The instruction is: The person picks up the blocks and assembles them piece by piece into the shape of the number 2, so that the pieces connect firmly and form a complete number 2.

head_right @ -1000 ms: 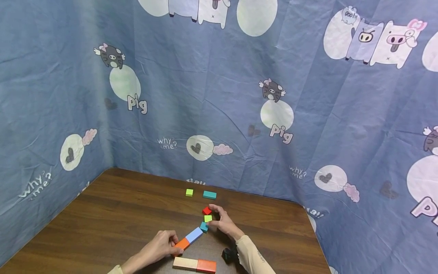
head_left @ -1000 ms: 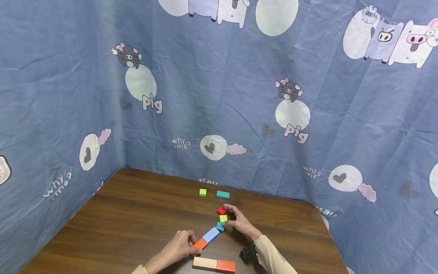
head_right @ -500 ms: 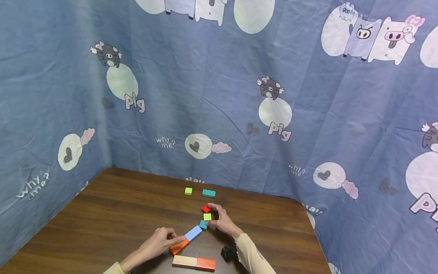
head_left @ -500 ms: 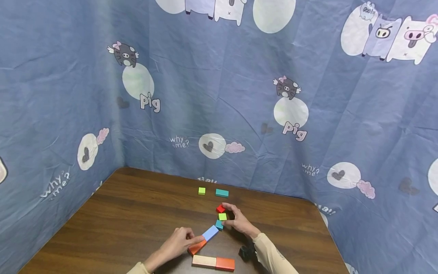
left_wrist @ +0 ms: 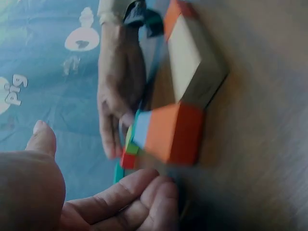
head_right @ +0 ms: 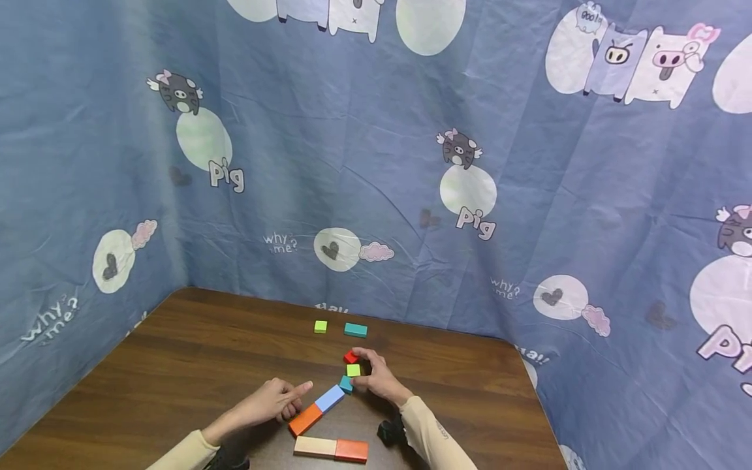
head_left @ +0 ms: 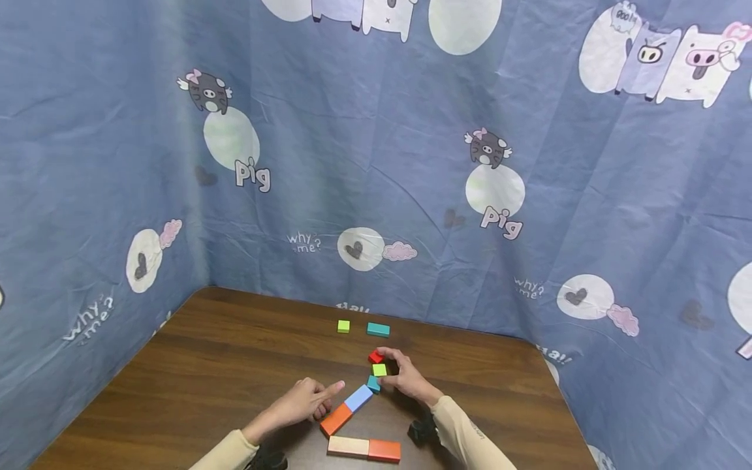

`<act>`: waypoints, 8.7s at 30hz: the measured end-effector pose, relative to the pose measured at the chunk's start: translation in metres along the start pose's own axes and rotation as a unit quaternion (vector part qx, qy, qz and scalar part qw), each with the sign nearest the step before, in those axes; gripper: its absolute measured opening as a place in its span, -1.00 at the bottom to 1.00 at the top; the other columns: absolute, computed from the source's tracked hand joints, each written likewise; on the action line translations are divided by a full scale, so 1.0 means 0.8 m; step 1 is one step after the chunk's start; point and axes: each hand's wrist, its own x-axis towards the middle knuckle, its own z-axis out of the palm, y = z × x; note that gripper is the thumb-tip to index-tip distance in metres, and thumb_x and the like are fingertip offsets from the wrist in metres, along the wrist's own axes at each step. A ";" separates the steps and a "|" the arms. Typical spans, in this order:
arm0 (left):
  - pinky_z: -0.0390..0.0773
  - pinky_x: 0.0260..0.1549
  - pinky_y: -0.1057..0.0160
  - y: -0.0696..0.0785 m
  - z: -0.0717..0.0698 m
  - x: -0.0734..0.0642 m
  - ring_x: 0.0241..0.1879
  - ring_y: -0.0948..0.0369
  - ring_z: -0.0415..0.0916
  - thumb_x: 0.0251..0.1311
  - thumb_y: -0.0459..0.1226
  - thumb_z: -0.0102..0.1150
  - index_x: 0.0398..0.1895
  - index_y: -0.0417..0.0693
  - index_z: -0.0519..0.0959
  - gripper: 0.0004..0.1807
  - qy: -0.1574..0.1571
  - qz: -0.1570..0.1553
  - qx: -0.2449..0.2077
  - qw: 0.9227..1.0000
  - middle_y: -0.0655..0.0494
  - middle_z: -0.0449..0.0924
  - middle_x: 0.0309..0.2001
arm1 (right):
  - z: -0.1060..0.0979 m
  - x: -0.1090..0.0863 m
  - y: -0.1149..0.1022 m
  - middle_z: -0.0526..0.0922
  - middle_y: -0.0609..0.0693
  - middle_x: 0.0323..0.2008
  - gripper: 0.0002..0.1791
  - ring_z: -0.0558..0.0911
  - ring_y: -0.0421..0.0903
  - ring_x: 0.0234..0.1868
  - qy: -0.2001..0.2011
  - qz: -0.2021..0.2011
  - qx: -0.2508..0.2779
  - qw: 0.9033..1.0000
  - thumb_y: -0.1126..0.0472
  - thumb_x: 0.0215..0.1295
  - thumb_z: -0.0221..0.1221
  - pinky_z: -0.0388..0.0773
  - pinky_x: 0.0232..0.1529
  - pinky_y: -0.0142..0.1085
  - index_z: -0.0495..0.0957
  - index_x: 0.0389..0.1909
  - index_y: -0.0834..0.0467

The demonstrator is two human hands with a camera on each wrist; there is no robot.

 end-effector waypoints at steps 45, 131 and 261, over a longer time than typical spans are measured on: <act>0.10 -0.68 0.30 0.014 -0.003 0.217 -0.68 0.24 0.08 -0.17 -0.51 0.20 -0.90 -0.06 0.33 -0.65 0.105 0.085 0.106 0.985 0.23 0.17 -0.80 | 0.002 0.005 0.015 0.45 0.05 0.21 -0.27 0.22 0.09 0.26 -0.005 0.040 -0.019 0.999 0.21 0.04 0.36 0.08 0.24 0.04 0.33 0.28 0.07; 0.59 -0.18 0.12 -0.022 -0.017 0.196 -0.20 0.13 0.62 0.16 -0.39 0.27 -0.08 -0.28 0.63 -0.74 0.104 0.120 0.120 0.980 -0.09 0.66 -0.12 | -0.001 0.003 0.018 0.44 0.05 0.20 -0.30 0.23 0.08 0.24 0.002 0.033 -0.024 0.999 0.20 0.07 0.33 0.12 0.18 0.02 0.33 0.28 0.04; 0.54 -0.30 0.31 -0.039 -0.020 0.159 -0.27 0.24 0.54 0.13 -0.35 0.31 -0.09 -0.27 0.64 -0.72 0.096 0.165 0.125 0.974 0.00 0.62 -0.23 | 0.007 0.000 0.018 0.41 0.12 0.20 -0.28 0.25 0.10 0.22 0.014 0.036 -0.026 0.999 0.25 0.06 0.33 0.11 0.17 0.00 0.31 0.29 0.12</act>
